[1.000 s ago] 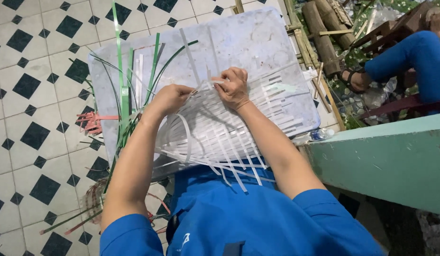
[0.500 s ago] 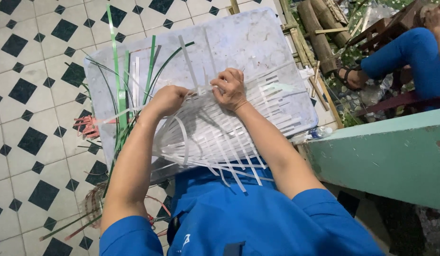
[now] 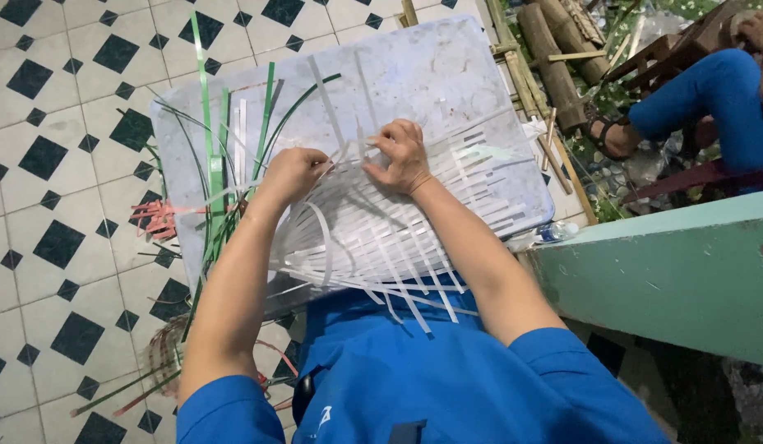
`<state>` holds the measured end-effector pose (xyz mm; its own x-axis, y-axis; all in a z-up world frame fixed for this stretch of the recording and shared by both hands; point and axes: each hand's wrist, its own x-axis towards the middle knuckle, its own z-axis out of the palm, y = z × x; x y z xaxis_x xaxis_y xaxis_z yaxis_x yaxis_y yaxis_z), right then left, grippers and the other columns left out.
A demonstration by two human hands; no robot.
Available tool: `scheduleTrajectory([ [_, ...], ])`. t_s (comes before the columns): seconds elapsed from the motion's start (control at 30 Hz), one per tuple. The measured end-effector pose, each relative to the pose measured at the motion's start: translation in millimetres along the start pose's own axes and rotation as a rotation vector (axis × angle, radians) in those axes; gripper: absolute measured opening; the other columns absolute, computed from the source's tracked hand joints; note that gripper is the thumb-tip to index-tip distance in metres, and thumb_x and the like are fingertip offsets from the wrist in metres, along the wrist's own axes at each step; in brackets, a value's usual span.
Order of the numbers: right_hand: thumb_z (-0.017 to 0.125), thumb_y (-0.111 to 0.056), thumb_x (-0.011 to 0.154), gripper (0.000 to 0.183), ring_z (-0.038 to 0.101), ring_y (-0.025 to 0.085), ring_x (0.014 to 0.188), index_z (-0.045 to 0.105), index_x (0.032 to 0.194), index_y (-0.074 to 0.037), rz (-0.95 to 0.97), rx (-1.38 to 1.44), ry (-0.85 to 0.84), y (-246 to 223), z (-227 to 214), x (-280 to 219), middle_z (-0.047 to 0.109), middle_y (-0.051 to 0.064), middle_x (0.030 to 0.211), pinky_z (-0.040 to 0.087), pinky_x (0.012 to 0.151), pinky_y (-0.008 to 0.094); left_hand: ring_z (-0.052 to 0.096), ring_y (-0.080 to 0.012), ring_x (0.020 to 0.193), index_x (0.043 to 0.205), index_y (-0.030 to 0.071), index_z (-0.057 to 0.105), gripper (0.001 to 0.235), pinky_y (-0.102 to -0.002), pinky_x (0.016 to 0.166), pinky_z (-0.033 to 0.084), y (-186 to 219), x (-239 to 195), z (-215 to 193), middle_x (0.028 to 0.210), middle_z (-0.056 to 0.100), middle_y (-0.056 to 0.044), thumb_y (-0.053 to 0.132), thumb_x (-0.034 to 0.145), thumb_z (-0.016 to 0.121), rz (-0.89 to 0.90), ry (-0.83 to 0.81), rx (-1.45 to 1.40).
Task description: Weaving white and green plastic strips together to create a woven mat or bag component.
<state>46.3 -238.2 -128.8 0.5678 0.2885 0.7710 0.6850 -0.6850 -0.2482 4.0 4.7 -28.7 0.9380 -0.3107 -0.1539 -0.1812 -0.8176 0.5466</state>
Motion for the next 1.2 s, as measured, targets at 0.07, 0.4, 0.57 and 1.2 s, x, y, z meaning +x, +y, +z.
scheduleTrajectory([
  [0.07,0.058,-0.069,0.082,0.046,0.048,0.018,0.097,0.066,0.093,-0.026,-0.004,-0.013,-0.007,1,0,0,0.044,-0.004,0.088,0.038,0.089,0.036,0.068,-0.0348,0.096,0.102,0.019,0.077,0.018,-0.043,0.084,0.051,1,-2,2,0.095,0.074,-0.009,0.024,0.091,0.062,-0.004,0.013,-0.038],
  [0.4,0.055,-0.062,0.089,0.035,0.053,0.011,0.074,0.065,0.083,-0.029,-0.126,-0.126,-0.048,15,7,-1,0.05,-0.008,0.078,0.034,0.088,0.031,0.068,-0.0351,0.096,0.102,0.019,0.076,0.018,-0.045,0.085,0.052,1,1,2,0.095,0.074,-0.007,0.024,0.09,0.064,-0.013,-0.016,0.011],
  [0.57,0.06,-0.043,0.08,0.024,0.053,0.017,0.055,0.064,0.069,-0.021,-0.363,-0.316,-0.088,6,-8,22,0.053,0.0,0.063,0.041,0.09,0.049,0.067,-0.0355,0.098,0.104,0.018,0.076,0.019,-0.046,0.086,0.05,5,2,0,0.096,0.074,-0.009,0.022,0.091,0.063,-0.024,-0.019,0.0],
  [1.2,0.065,-0.034,0.075,0.026,0.061,0.016,0.065,0.059,0.097,-0.022,-0.11,-0.325,-0.098,13,-10,2,0.052,-0.003,0.076,0.045,0.083,0.036,0.067,-0.0383,0.092,0.099,0.007,0.076,0.019,-0.046,0.082,0.052,14,9,5,0.089,0.072,-0.017,0.017,0.088,0.064,0.062,0.013,-0.167],
])
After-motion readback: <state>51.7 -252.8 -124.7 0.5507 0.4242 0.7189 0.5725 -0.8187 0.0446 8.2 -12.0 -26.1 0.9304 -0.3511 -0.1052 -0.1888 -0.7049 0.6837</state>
